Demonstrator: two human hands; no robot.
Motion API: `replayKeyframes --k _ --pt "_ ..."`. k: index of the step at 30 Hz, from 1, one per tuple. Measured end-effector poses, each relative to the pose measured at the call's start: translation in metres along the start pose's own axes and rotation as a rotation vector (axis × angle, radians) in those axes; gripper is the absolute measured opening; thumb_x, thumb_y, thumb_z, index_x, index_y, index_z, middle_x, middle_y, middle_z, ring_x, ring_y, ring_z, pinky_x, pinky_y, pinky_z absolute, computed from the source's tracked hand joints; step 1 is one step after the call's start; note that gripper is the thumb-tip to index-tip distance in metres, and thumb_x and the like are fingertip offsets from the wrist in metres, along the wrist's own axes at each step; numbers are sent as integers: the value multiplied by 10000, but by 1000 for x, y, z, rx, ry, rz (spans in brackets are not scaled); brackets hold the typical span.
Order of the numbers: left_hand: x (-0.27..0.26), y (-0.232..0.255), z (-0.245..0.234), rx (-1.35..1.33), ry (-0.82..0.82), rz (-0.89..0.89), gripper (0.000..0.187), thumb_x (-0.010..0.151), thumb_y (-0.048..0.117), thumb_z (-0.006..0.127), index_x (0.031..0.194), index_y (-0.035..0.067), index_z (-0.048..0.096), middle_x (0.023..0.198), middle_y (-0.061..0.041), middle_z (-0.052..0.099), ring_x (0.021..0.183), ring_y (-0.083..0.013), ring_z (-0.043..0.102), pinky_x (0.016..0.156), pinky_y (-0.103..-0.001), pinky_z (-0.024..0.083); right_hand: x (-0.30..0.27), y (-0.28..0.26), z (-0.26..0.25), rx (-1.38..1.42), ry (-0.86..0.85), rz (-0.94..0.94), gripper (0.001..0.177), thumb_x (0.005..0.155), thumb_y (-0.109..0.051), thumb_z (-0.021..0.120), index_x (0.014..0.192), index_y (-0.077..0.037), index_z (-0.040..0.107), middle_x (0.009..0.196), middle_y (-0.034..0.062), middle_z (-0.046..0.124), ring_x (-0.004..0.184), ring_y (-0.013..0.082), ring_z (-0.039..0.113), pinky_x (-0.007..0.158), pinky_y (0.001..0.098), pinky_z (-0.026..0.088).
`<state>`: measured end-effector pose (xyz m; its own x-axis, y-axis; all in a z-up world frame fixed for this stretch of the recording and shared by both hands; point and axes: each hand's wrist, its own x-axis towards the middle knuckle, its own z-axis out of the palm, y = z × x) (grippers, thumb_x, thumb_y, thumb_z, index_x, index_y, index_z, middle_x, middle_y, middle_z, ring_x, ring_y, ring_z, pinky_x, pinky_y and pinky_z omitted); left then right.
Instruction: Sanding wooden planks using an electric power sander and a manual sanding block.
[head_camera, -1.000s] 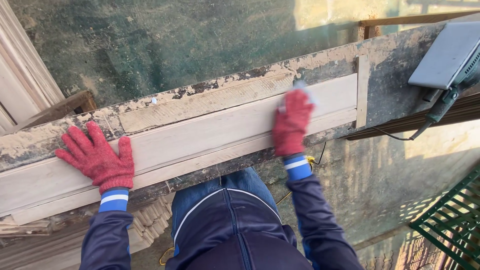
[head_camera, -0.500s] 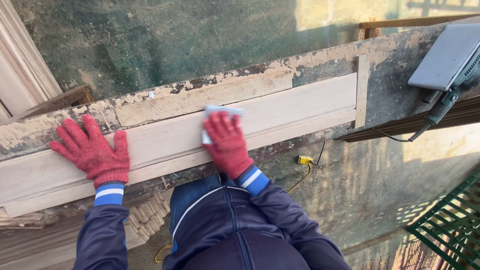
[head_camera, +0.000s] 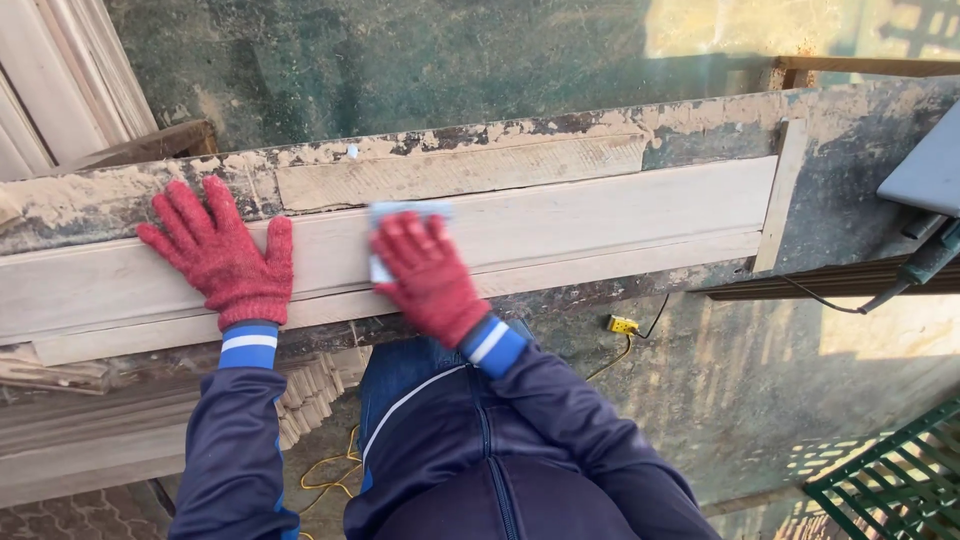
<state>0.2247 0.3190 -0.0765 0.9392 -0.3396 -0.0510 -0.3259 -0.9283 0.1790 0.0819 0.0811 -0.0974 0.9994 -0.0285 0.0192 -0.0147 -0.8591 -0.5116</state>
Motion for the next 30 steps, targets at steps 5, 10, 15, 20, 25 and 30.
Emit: replayKeyframes --k 5,10,15,20,25,30 --pt "6 -2 2 -6 -11 -28 835 1047 486 615 1591 -121 432 1619 -420 242 1478 -611 148 1143 -756 -10 -20 96 -29 -235 -222 -110 823 1060 -519 722 1675 -276 232 1729 -5 59 1589 200 1 1316 497 -28" --pt "4 -5 6 14 -22 -40 828 1045 442 718 1622 -54 391 1635 -365 212 1495 -583 150 1155 -771 0 -112 210 -92 -323 180 493 591 1151 -453 305 1662 -156 298 1730 41 169 1612 259 107 1331 464 15" --pt "4 -4 4 -2 -6 -25 817 1040 429 701 1598 -100 424 1620 -396 235 1475 -612 166 1138 -775 3 -36 22 -11 -155 -44 64 756 970 -465 586 1602 -103 384 1681 137 286 1570 345 233 1309 573 118" --pt "5 -5 2 5 4 -9 803 1017 418 710 1567 -109 455 1608 -407 270 1468 -613 182 1142 -769 14 -67 104 -44 -198 -166 -72 768 1001 -474 670 1651 -260 320 1725 -22 169 1603 195 101 1326 492 -1" --pt "6 -2 0 -2 10 15 787 1017 403 706 1559 -116 471 1603 -418 272 1456 -639 201 1130 -784 26 -97 198 -122 -264 -42 895 668 1087 -464 133 1664 -138 58 1739 88 -28 1603 276 -51 1284 448 -97" --pt "2 -4 0 -33 23 58 822 1081 485 580 1586 -156 486 1619 -414 249 1460 -625 140 1117 -782 4 -47 59 -12 -258 -9 294 720 1073 -383 545 1676 -149 228 1739 70 76 1618 259 14 1333 513 -36"
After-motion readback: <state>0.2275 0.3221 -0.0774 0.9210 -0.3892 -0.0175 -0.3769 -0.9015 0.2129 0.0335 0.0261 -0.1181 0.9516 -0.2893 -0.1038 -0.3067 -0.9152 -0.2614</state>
